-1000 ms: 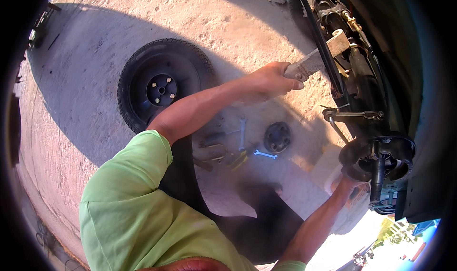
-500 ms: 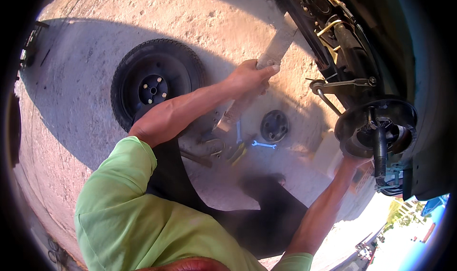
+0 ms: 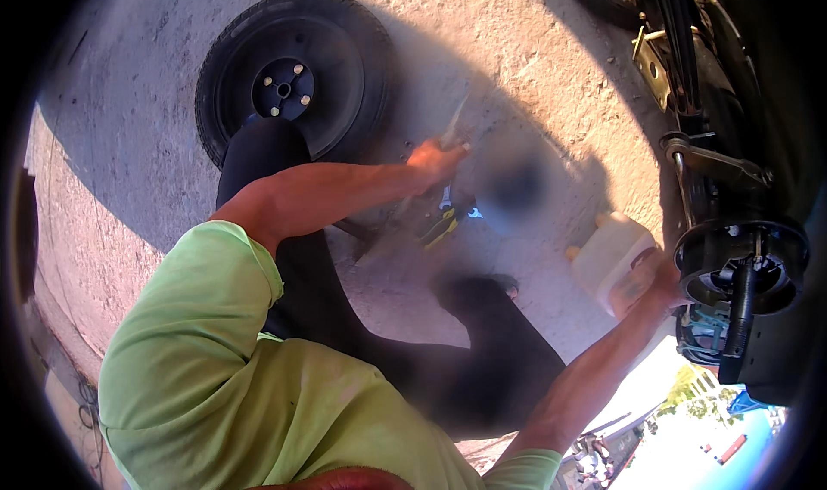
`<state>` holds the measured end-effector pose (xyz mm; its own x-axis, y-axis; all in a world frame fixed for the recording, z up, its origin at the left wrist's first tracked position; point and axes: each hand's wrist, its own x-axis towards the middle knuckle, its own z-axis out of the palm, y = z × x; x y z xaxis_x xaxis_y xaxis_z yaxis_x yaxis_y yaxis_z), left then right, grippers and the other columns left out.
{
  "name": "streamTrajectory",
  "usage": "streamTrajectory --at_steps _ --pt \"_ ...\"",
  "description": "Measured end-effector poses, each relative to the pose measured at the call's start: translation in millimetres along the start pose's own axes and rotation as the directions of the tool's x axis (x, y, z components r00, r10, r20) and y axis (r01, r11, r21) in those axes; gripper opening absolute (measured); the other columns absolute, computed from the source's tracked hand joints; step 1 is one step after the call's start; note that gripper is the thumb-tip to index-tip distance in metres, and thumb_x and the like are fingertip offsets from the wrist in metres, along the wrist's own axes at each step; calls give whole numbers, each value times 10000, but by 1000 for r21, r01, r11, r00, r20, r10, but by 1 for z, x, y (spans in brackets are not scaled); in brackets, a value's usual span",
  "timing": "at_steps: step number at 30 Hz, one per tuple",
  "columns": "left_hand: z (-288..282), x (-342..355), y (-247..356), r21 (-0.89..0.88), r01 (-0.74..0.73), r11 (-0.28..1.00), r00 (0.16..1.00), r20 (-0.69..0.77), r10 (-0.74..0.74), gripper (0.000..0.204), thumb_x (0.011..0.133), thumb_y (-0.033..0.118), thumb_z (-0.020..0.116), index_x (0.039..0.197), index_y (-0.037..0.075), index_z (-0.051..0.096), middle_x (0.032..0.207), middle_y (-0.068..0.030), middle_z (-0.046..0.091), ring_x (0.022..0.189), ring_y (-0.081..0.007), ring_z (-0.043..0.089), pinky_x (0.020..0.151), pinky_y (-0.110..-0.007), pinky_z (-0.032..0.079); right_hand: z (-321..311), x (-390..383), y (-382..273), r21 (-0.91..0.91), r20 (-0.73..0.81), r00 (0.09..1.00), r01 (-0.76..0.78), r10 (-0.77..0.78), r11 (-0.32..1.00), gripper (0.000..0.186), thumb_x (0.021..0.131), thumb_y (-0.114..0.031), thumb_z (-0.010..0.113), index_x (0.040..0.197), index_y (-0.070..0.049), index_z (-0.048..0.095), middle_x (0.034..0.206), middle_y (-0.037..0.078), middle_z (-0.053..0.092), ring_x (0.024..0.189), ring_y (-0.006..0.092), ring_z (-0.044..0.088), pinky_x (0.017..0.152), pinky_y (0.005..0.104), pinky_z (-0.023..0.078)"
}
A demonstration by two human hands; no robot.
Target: The person works on the rear brake assembly of a vehicle, using a wrench and pliers to remove and replace components, and then positions a wheel against the hub.
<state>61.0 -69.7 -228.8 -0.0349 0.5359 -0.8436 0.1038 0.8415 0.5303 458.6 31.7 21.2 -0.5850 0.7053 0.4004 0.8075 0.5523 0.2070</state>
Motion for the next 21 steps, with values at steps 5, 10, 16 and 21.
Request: streamTrajectory --at_steps 5,10,16,21 --pt "-13 12 -7 64 102 993 994 31 -104 746 888 606 660 1332 8 615 1231 -222 680 1124 -368 673 884 -472 571 -1 4 -7 -7 -3 1000 -25 25 1000 607 716 -262 851 1163 20 552 986 185 631 812 352 649 702 409 512" --pt "-18 21 -5 34 113 993 993 31 -114 700 899 559 674 1296 -15 630 1211 -201 694 1085 -359 692 817 -496 596 1 6 -9 5 -32 999 -40 40 999 606 714 -265 851 1157 22 554 978 184 632 806 353 648 698 409 511" --pt "-76 -21 53 321 -201 925 976 144 162 621 878 463 688 1254 -31 652 1217 -210 685 1144 -323 659 933 -448 536 -6 -3 -14 51 -67 997 -32 35 998 604 711 -268 852 1149 24 557 968 183 633 799 354 647 693 408 509" --pt "-211 -30 98 247 -474 845 862 -63 502 643 872 497 657 1223 -42 637 1181 -235 689 1104 -381 659 969 -421 500 -3 -3 -12 81 -97 994 -33 41 996 602 708 -271 852 1143 26 560 960 182 634 793 355 646 689 408 508"
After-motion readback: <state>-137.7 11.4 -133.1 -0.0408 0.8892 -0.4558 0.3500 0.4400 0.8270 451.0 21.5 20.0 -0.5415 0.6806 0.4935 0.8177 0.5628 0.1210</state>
